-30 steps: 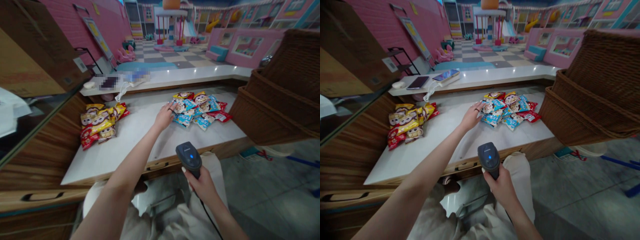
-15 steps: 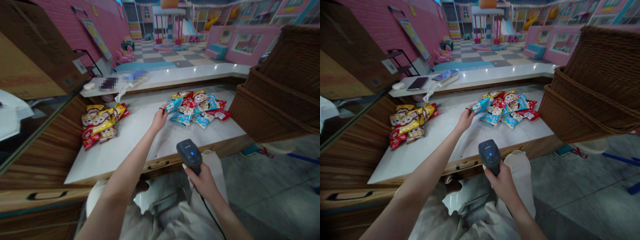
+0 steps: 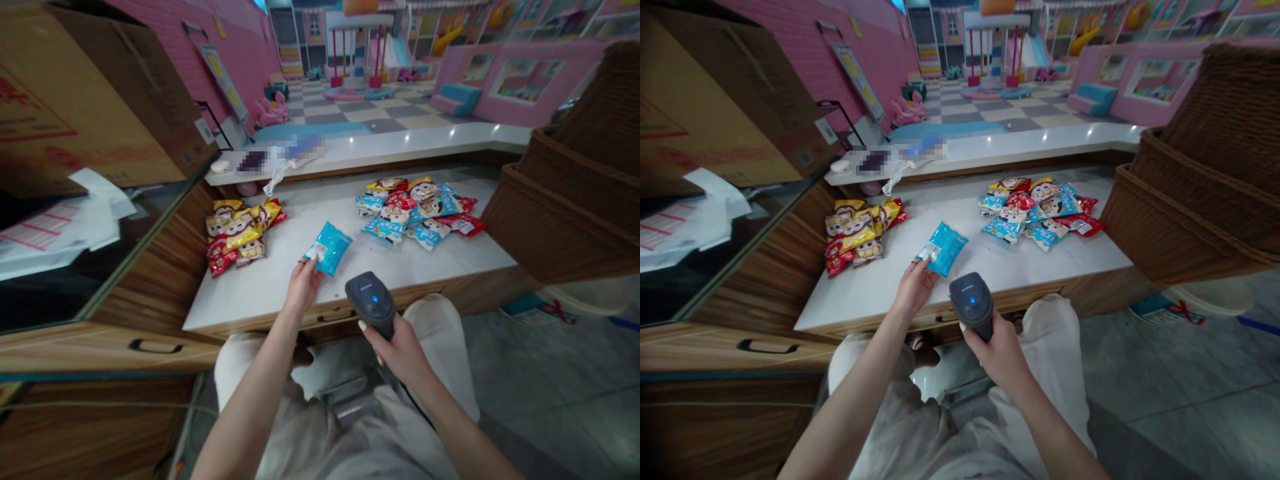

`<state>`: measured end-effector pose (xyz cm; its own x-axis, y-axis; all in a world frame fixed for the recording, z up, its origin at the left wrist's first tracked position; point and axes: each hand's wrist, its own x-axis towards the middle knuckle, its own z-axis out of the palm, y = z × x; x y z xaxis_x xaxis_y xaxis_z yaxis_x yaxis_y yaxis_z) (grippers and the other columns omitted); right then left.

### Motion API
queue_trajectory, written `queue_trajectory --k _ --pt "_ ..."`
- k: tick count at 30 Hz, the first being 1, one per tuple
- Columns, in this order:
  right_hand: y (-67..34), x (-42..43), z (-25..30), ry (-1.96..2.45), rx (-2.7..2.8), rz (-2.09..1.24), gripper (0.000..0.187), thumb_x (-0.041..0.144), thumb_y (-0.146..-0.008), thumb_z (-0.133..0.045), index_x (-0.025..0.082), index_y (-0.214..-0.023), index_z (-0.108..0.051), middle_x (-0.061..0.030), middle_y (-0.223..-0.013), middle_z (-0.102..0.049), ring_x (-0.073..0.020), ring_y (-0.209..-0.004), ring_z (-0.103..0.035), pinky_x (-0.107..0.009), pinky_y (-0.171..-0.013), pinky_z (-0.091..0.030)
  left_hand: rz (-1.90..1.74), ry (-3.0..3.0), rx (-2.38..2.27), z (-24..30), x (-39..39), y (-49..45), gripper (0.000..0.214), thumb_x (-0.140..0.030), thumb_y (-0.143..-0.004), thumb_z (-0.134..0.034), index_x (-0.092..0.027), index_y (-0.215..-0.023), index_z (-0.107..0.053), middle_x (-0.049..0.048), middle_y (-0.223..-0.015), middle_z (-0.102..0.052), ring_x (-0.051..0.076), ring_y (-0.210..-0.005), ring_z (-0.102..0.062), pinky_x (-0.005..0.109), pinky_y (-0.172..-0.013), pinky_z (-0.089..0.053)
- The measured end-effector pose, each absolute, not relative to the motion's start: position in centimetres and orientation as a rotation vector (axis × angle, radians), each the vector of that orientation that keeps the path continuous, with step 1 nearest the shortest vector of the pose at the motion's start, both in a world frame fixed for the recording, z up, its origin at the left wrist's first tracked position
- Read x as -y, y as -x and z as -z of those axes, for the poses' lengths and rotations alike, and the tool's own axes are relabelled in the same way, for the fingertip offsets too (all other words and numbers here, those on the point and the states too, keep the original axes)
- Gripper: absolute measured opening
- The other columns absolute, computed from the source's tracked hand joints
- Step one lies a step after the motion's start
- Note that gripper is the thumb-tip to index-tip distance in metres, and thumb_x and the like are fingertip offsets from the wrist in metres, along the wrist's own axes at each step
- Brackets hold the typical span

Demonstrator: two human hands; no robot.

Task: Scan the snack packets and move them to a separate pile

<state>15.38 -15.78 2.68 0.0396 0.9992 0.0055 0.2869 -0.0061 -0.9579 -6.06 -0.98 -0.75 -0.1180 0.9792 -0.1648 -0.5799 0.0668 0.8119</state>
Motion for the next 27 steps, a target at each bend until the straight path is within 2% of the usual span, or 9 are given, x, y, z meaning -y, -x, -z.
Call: queue_trajectory --k 3,8,11,14,16,18,21,24,27 --pt "-14.8 15.6 -2.9 1.421 1.401 -1.102 0.021 0.047 -0.088 -0.069 0.027 -0.085 -0.065 0.0076 -0.043 -0.050 -0.0185 -0.035 -0.050 -0.027 -0.041 -0.040 -1.518 -0.530 -0.844 0.9 0.9 5.9 0.038 -0.037 -0.083 -0.098 -0.019 -0.105 -0.073 0.0024 -0.100 -0.084 0.014 -0.084 -0.078 0.030 -0.095 -0.064" --pt "-13.9 15.1 -3.4 1.405 1.423 -1.088 0.020 0.047 -0.087 -0.069 0.027 -0.085 -0.064 0.0061 -0.046 -0.053 -0.0193 -0.038 -0.053 -0.028 -0.043 -0.041 -1.528 -0.527 -0.782 1.1 0.7 5.8 0.036 -0.040 -0.084 -0.098 -0.018 -0.102 -0.076 0.0034 -0.098 -0.084 0.015 -0.083 -0.078 0.028 -0.086 -0.062" --pt "-13.3 14.9 -3.7 1.379 1.451 -1.066 0.019 0.046 -0.088 -0.069 0.027 -0.084 -0.065 0.0045 -0.046 -0.055 -0.0232 -0.046 -0.063 -0.028 -0.047 -0.045 -1.520 -0.523 -0.774 1.3 0.6 5.9 0.033 -0.040 -0.085 -0.097 -0.018 -0.099 -0.077 0.0029 -0.095 -0.084 0.016 -0.081 -0.077 0.027 -0.082 -0.061" --pt "-12.8 14.6 -4.0 1.350 1.474 -0.996 0.019 0.044 -0.088 -0.070 0.026 -0.086 -0.069 -0.0016 -0.058 -0.070 -0.0269 -0.064 -0.076 -0.029 -0.058 -0.054 -1.517 -0.524 -0.783 1.4 0.5 5.9 0.030 -0.039 -0.087 -0.094 -0.018 -0.100 -0.077 0.0027 -0.095 -0.084 0.016 -0.082 -0.078 0.028 -0.083 -0.061" --pt "-12.7 14.4 -4.1 1.340 1.491 -0.948 0.020 0.044 -0.088 -0.071 0.024 -0.089 -0.072 -0.0055 -0.071 -0.078 -0.0276 -0.072 -0.079 -0.030 -0.066 -0.058 -1.521 -0.520 -0.788 1.5 0.4 5.8 0.028 -0.037 -0.088 -0.093 -0.018 -0.101 -0.077 0.0025 -0.095 -0.084 0.016 -0.082 -0.079 0.027 -0.082 -0.061" --pt "-12.7 14.3 -4.1 1.341 1.501 -0.932 0.020 0.043 -0.088 -0.071 0.024 -0.089 -0.072 -0.0065 -0.075 -0.080 -0.0273 -0.074 -0.079 -0.031 -0.068 -0.059 -1.519 -0.504 -0.790 1.5 0.3 5.7 0.025 -0.035 -0.088 -0.090 -0.018 -0.101 -0.077 0.0034 -0.096 -0.085 0.016 -0.084 -0.080 0.026 -0.079 -0.061" --pt "-12.7 14.4 -3.9 1.350 1.494 -0.977 0.018 0.043 -0.088 -0.069 0.026 -0.084 -0.068 -0.0022 -0.060 -0.071 -0.0264 -0.066 -0.076 -0.029 -0.060 -0.054 -1.482 -0.477 -0.803 1.5 0.3 5.6 0.022 -0.033 -0.090 -0.086 -0.019 -0.103 -0.078 0.0058 -0.103 -0.086 0.017 -0.090 -0.081 0.025 -0.077 -0.062" --pt "-12.8 14.5 -3.6 1.358 1.478 -1.040 0.019 0.044 -0.089 -0.068 0.028 -0.080 -0.063 0.0039 -0.047 -0.057 -0.0237 -0.051 -0.068 -0.028 -0.050 -0.047 -1.468 -0.480 -0.800 1.4 0.3 5.7 0.022 -0.032 -0.088 -0.088 -0.019 -0.104 -0.078 0.0045 -0.102 -0.086 0.016 -0.086 -0.080 0.024 -0.076 -0.062" --pt "-12.8 14.6 -3.6 1.356 1.466 -1.066 0.020 0.045 -0.089 -0.069 0.028 -0.080 -0.062 0.0054 -0.045 -0.055 -0.0203 -0.042 -0.060 -0.027 -0.045 -0.043 -1.513 -0.496 -0.780 1.3 0.4 5.8 0.023 -0.032 -0.087 -0.091 -0.018 -0.099 -0.077 0.0021 -0.093 -0.084 0.014 -0.079 -0.077 0.023 -0.074 -0.060"
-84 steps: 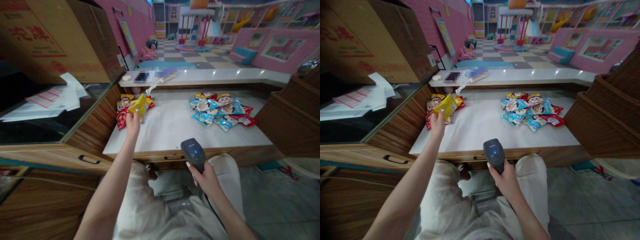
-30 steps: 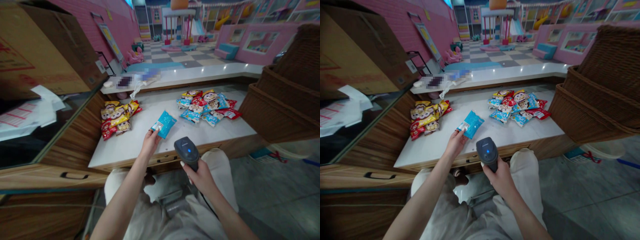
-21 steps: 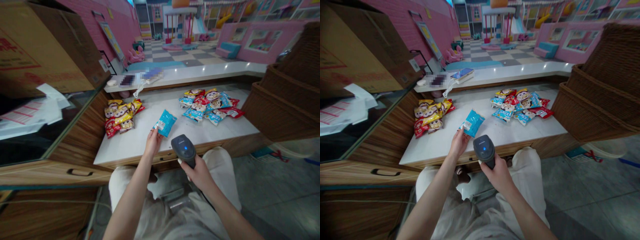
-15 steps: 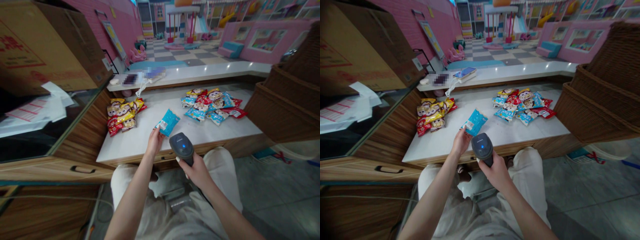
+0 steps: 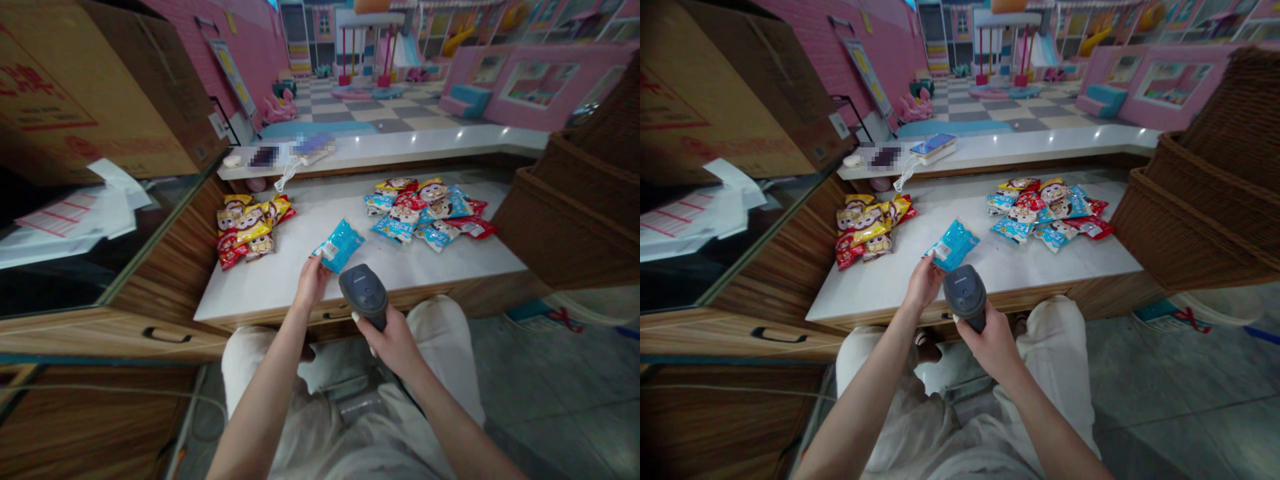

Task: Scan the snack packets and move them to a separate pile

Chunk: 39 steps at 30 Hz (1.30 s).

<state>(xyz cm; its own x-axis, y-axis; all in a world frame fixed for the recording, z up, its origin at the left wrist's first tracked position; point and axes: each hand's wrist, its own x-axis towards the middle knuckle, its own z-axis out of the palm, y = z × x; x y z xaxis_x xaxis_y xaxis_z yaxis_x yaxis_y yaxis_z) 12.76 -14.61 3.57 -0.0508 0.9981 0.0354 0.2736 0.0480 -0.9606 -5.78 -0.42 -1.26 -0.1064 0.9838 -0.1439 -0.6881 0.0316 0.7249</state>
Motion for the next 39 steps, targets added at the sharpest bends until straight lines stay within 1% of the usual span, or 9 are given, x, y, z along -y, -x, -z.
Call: queue_trajectory --k 5,12,16,18,21,24,28,32,39 --pt "-13.0 14.8 -3.3 1.364 1.449 -1.079 0.022 0.047 -0.090 -0.070 0.027 -0.083 -0.066 0.0063 -0.043 -0.054 -0.0190 -0.037 -0.055 -0.027 -0.042 -0.042 -1.511 -0.512 -0.804 1.1 0.7 5.6 0.029 -0.037 -0.088 -0.092 -0.017 -0.103 -0.076 0.0038 -0.097 -0.084 0.016 -0.081 -0.078 0.025 -0.076 -0.061" --pt "-14.4 15.1 -1.8 1.399 1.403 -1.082 0.031 0.055 -0.092 -0.075 0.024 -0.091 -0.072 0.0058 -0.042 -0.054 -0.0211 -0.038 -0.058 -0.027 -0.039 -0.041 -1.716 -0.488 -0.928 0.2 -0.2 8.2 0.036 -0.046 -0.085 -0.091 -0.020 -0.099 -0.072 0.0037 -0.093 -0.081 0.016 -0.079 -0.076 0.025 -0.075 -0.061" --pt "-14.9 15.5 -1.0 1.411 1.406 -1.095 0.035 0.057 -0.093 -0.073 0.022 -0.092 -0.073 0.0047 -0.044 -0.056 -0.0191 -0.036 -0.054 -0.027 -0.038 -0.040 -2.009 -0.849 -1.303 -1.9 -2.2 14.4 0.042 -0.059 -0.094 -0.077 -0.022 -0.113 -0.073 0.0089 -0.117 -0.081 0.026 -0.114 -0.077 0.037 -0.103 -0.061" --pt "-14.9 15.6 -0.7 1.424 1.417 -1.090 0.035 0.057 -0.094 -0.073 0.022 -0.092 -0.074 0.0055 -0.043 -0.055 -0.0182 -0.035 -0.051 -0.027 -0.039 -0.040 -2.070 -1.207 -1.598 -3.2 -3.4 18.2 0.044 -0.055 -0.102 -0.066 -0.022 -0.130 -0.071 0.0123 -0.139 -0.076 0.029 -0.136 -0.069 0.042 -0.122 -0.050" --pt "-15.0 15.7 -0.4 1.442 1.437 -1.079 0.036 0.058 -0.095 -0.072 0.022 -0.093 -0.075 0.0060 -0.043 -0.054 -0.0183 -0.036 -0.052 -0.027 -0.040 -0.040 -1.841 -1.631 -1.963 -4.6 -5.1 23.1 0.052 -0.044 -0.103 -0.062 -0.018 -0.147 -0.065 0.0173 -0.160 -0.064 0.032 -0.155 -0.056 0.046 -0.134 -0.037" --pt "-15.1 15.7 -0.3 1.449 1.445 -1.090 0.036 0.058 -0.096 -0.072 0.022 -0.095 -0.074 0.0059 -0.044 -0.055 -0.0192 -0.036 -0.053 -0.027 -0.040 -0.040 -1.405 -1.878 -2.085 -4.9 -6.3 26.0 0.064 -0.043 -0.096 -0.068 -0.011 -0.152 -0.062 0.0234 -0.166 -0.059 0.038 -0.161 -0.048 0.055 -0.137 -0.031" --pt "-15.5 15.7 -0.5 1.459 1.424 -1.079 0.034 0.058 -0.096 -0.073 0.024 -0.092 -0.073 0.0062 -0.043 -0.053 -0.0205 -0.037 -0.054 -0.028 -0.040 -0.040 -1.191 -1.963 -2.100 -4.9 -6.7 26.8 0.074 -0.045 -0.095 -0.068 -0.007 -0.157 -0.057 0.0280 -0.170 -0.053 0.043 -0.164 -0.044 0.061 -0.138 -0.028" --pt "-15.8 15.5 -1.2 1.449 1.408 -1.092 0.031 0.055 -0.095 -0.074 0.025 -0.086 -0.070 0.0056 -0.043 -0.054 -0.0203 -0.038 -0.055 -0.027 -0.040 -0.040 -1.311 -2.021 -2.042 -5.7 -6.4 24.2 0.076 -0.042 -0.094 -0.070 -0.013 -0.161 -0.054 0.0229 -0.176 -0.046 0.041 -0.169 -0.036 0.060 -0.141 -0.020" --pt "-16.7 15.4 -2.5 1.429 1.342 -1.084 0.029 0.052 -0.090 -0.076 0.027 -0.079 -0.067 0.0042 -0.043 -0.053 -0.0251 -0.049 -0.066 -0.028 -0.043 -0.046 -1.393 -1.989 -1.313 -5.4 -6.1 10.7 0.066 -0.031 -0.083 -0.086 -0.021 -0.146 -0.069 0.0192 -0.164 -0.061 0.039 -0.163 -0.047 0.056 -0.141 -0.023"
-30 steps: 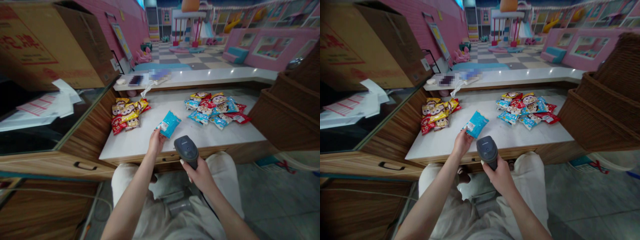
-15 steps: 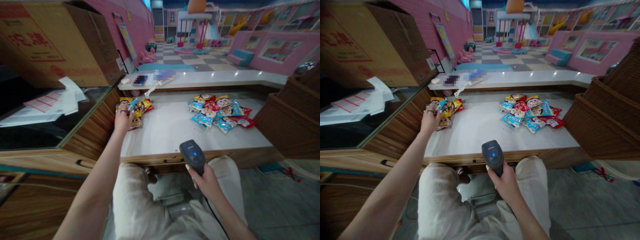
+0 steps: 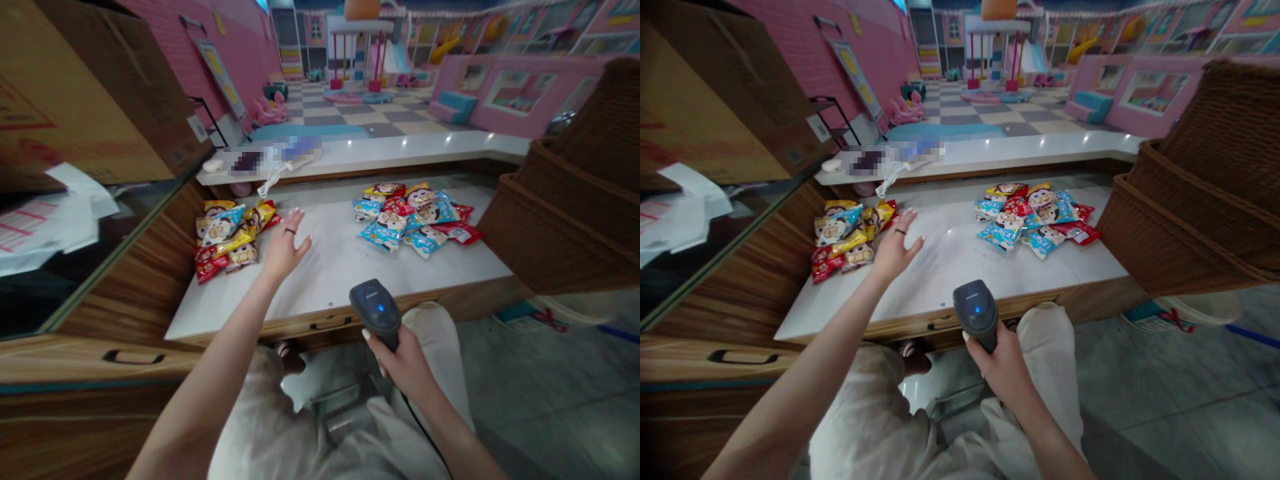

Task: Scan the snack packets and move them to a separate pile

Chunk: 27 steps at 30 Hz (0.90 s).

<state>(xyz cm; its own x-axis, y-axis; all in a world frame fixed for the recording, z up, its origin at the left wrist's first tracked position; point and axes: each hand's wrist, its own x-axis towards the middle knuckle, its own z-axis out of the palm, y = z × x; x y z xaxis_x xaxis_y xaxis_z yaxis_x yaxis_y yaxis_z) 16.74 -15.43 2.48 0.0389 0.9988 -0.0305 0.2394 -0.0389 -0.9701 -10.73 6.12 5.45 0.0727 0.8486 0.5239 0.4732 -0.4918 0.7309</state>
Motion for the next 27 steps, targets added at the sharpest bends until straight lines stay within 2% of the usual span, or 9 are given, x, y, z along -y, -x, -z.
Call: queue_trajectory --k 5,8,11,14,17,20,24,27 --pt "-18.3 15.7 -2.1 1.470 1.271 -1.075 0.029 0.051 -0.087 -0.076 0.028 -0.076 -0.063 0.0035 -0.044 -0.053 -0.0241 -0.049 -0.064 -0.027 -0.042 -0.044 -1.268 -1.984 -0.946 -3.0 -7.1 -0.8 0.061 -0.025 -0.078 -0.091 -0.026 -0.137 -0.076 0.0166 -0.163 -0.064 0.039 -0.159 -0.052 0.056 -0.141 -0.026" --pt "-19.2 15.8 -2.0 1.487 1.244 -1.072 0.029 0.051 -0.085 -0.075 0.028 -0.074 -0.061 0.0028 -0.045 -0.053 -0.0230 -0.048 -0.061 -0.027 -0.041 -0.042 -1.185 -2.040 -0.856 -1.9 -8.7 -5.8 0.060 -0.023 -0.078 -0.091 -0.025 -0.136 -0.077 0.0155 -0.170 -0.058 0.039 -0.165 -0.044 0.058 -0.142 -0.020" --pt "-19.9 15.8 -2.2 1.489 1.224 -1.079 0.027 0.049 -0.085 -0.073 0.028 -0.074 -0.060 0.0045 -0.046 -0.052 -0.0190 -0.042 -0.052 -0.027 -0.040 -0.041 -1.099 -2.012 -0.828 -1.7 -10.2 -8.6 0.062 -0.012 -0.072 -0.089 -0.024 -0.133 -0.080 0.0141 -0.174 -0.053 0.041 -0.171 -0.033 0.059 -0.143 -0.011" --pt "-20.3 15.8 -2.3 1.490 1.208 -1.077 0.026 0.048 -0.085 -0.073 0.028 -0.076 -0.059 0.0055 -0.046 -0.052 -0.0174 -0.040 -0.049 -0.027 -0.041 -0.041 -1.080 -1.833 -0.793 -2.2 -10.7 -9.5 0.057 -0.002 -0.068 -0.084 -0.025 -0.120 -0.084 0.0128 -0.165 -0.063 0.040 -0.170 -0.037 0.058 -0.143 -0.010" --pt "-20.3 15.9 -2.1 1.489 1.187 -1.085 0.026 0.049 -0.084 -0.073 0.028 -0.077 -0.060 0.0057 -0.047 -0.053 -0.0177 -0.041 -0.050 -0.028 -0.041 -0.041 -1.139 -1.612 -0.749 -2.8 -10.0 -8.9 0.053 0.001 -0.068 -0.082 -0.026 -0.113 -0.085 0.0118 -0.154 -0.072 0.037 -0.164 -0.046 0.054 -0.143 -0.016" --pt "-20.0 16.0 -1.7 1.480 1.181 -1.099 0.026 0.049 -0.085 -0.074 0.027 -0.079 -0.061 0.0054 -0.049 -0.054 -0.0178 -0.042 -0.051 -0.028 -0.042 -0.042 -1.237 -1.446 -0.752 -3.3 -8.4 -7.2 0.054 0.000 -0.070 -0.084 -0.025 -0.118 -0.084 0.0118 -0.146 -0.076 0.036 -0.160 -0.052 0.050 -0.141 -0.024" --pt "-19.4 16.2 -1.7 1.477 1.206 -1.106 0.027 0.050 -0.086 -0.075 0.028 -0.078 -0.062 0.0049 -0.050 -0.054 -0.0180 -0.042 -0.052 -0.028 -0.042 -0.043 -1.395 -1.167 -0.818 -2.9 -5.3 -3.9 0.054 -0.013 -0.081 -0.088 -0.027 -0.132 -0.078 0.0081 -0.138 -0.080 0.032 -0.157 -0.056 0.047 -0.135 -0.037" --pt "-18.8 16.2 -2.1 1.475 1.251 -1.097 0.029 0.052 -0.088 -0.075 0.028 -0.078 -0.063 0.0039 -0.048 -0.055 -0.0202 -0.044 -0.057 -0.028 -0.042 -0.044 -1.431 -0.934 -0.839 -1.9 -3.1 -0.8 0.046 -0.027 -0.090 -0.089 -0.024 -0.134 -0.076 0.0091 -0.134 -0.082 0.030 -0.147 -0.065 0.042 -0.128 -0.048"
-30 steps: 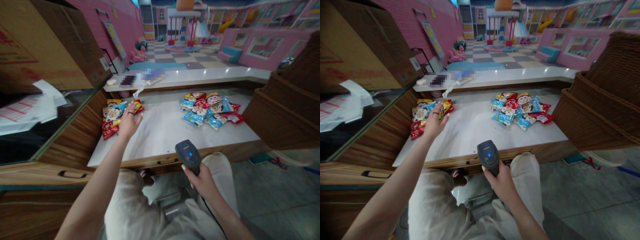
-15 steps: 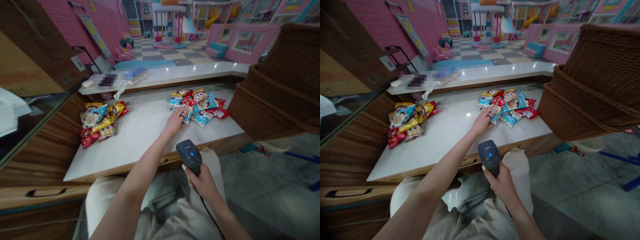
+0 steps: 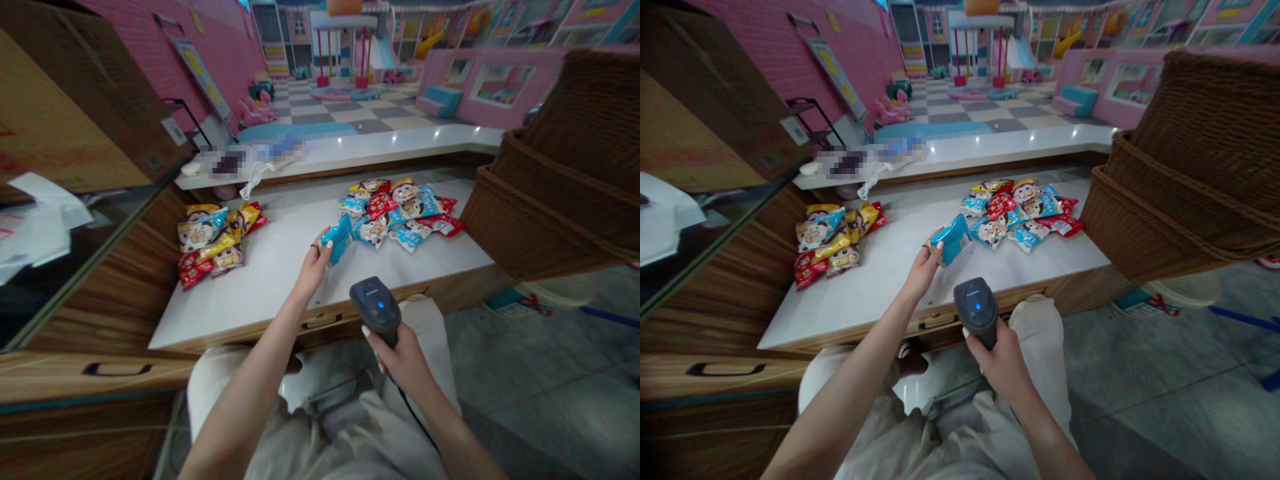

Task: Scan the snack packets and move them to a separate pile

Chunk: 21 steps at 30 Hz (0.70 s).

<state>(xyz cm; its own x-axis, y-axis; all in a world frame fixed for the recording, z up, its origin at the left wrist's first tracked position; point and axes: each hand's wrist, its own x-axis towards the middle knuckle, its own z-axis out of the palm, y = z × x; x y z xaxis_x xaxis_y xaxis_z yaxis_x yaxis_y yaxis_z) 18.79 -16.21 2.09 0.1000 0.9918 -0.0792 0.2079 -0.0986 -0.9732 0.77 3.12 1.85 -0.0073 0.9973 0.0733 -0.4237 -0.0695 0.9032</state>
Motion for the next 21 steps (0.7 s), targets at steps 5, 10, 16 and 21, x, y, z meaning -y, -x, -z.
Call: queue_trajectory --k 5,10,16,21 --pt "-17.6 16.2 -2.2 1.451 1.311 -1.077 0.029 0.053 -0.090 -0.075 0.027 -0.081 -0.068 0.0039 -0.045 -0.055 -0.0240 -0.050 -0.066 -0.027 -0.042 -0.046 -1.398 -0.623 -0.813 -0.7 -0.8 3.8 0.046 -0.042 -0.095 -0.087 -0.018 -0.132 -0.074 0.0117 -0.122 -0.085 0.028 -0.128 -0.078 0.044 -0.117 -0.059" --pt "-16.5 16.2 -1.7 1.442 1.355 -1.088 0.026 0.051 -0.091 -0.073 0.026 -0.082 -0.069 0.0032 -0.047 -0.058 -0.0241 -0.049 -0.068 -0.027 -0.043 -0.046 -1.415 -0.522 -0.830 -0.2 0.3 6.0 0.038 -0.047 -0.101 -0.080 -0.018 -0.125 -0.077 0.0112 -0.115 -0.087 0.028 -0.119 -0.082 0.040 -0.110 -0.064" --pt "-15.7 16.1 -1.8 1.413 1.376 -1.093 0.023 0.048 -0.090 -0.073 0.025 -0.087 -0.069 0.0059 -0.047 -0.055 -0.0200 -0.040 -0.058 -0.027 -0.041 -0.042 -1.456 -0.586 -0.809 0.5 1.0 6.0 0.049 -0.029 -0.080 -0.100 -0.019 -0.122 -0.078 0.0108 -0.116 -0.087 0.029 -0.118 -0.082 0.043 -0.114 -0.063" --pt "-15.4 15.9 -2.1 1.416 1.384 -1.116 0.024 0.049 -0.090 -0.072 0.025 -0.090 -0.069 0.0060 -0.048 -0.055 -0.0196 -0.041 -0.057 -0.027 -0.042 -0.042 -1.430 -0.580 -0.812 0.4 0.9 5.9 0.047 -0.027 -0.078 -0.101 -0.018 -0.118 -0.078 0.0129 -0.116 -0.087 0.033 -0.125 -0.080 0.047 -0.116 -0.062"
